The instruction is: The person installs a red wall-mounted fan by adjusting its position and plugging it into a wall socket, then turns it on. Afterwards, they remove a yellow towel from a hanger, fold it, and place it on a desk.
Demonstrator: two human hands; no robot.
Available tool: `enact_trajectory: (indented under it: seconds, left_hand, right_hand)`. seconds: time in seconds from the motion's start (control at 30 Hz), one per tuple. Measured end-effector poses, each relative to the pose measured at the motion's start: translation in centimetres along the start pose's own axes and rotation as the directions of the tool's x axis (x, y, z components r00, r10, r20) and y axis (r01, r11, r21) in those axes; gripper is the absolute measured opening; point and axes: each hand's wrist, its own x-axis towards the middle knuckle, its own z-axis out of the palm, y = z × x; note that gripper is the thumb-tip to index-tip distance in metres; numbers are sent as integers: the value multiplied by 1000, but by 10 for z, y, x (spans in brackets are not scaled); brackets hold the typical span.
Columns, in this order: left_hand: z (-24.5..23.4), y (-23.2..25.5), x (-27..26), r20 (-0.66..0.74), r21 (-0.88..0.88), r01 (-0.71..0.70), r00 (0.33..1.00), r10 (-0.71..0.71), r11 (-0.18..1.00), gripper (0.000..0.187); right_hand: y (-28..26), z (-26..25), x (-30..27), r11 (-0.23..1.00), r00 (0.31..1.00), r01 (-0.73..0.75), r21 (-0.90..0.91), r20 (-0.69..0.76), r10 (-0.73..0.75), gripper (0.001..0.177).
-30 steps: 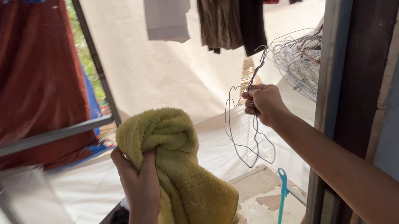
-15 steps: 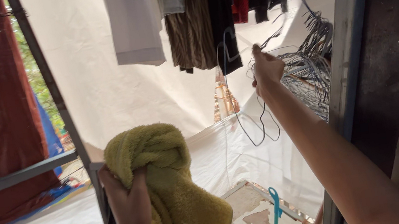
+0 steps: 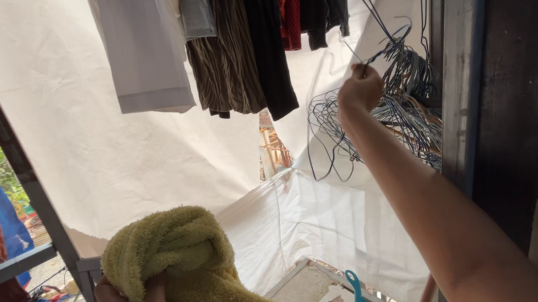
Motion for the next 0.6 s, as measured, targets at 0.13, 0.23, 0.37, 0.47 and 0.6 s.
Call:
enact_trajectory:
  seconds: [0.13,0.23,0.37,0.47,0.6]
  left_hand:
    - [-6,-9,5,30,35,-62,998,60,997,55]
    - [-16,-12,10,39,72,-117,993,114,991,56]
    - [-25,-17,11,27,-27,-125,992,126,992,55]
    - [-26,-15,6,56,-97,-205,976,211,974,54]
    - [-33,3,-16,113,-140,-191,972,208,971,50]
  right_hand:
    - [-22,18,52,969,973,-231,85,15,230,20]
    - [-37,30,89,865,876,-482,138,45,481,18]
    - [-2,25,69,772,957,55,-633,254,140,17]
    - [10,23,25,315,904,396,-862,426,31,28]
    - [22,5,-73,66,621,766,-639,711,-331,52]
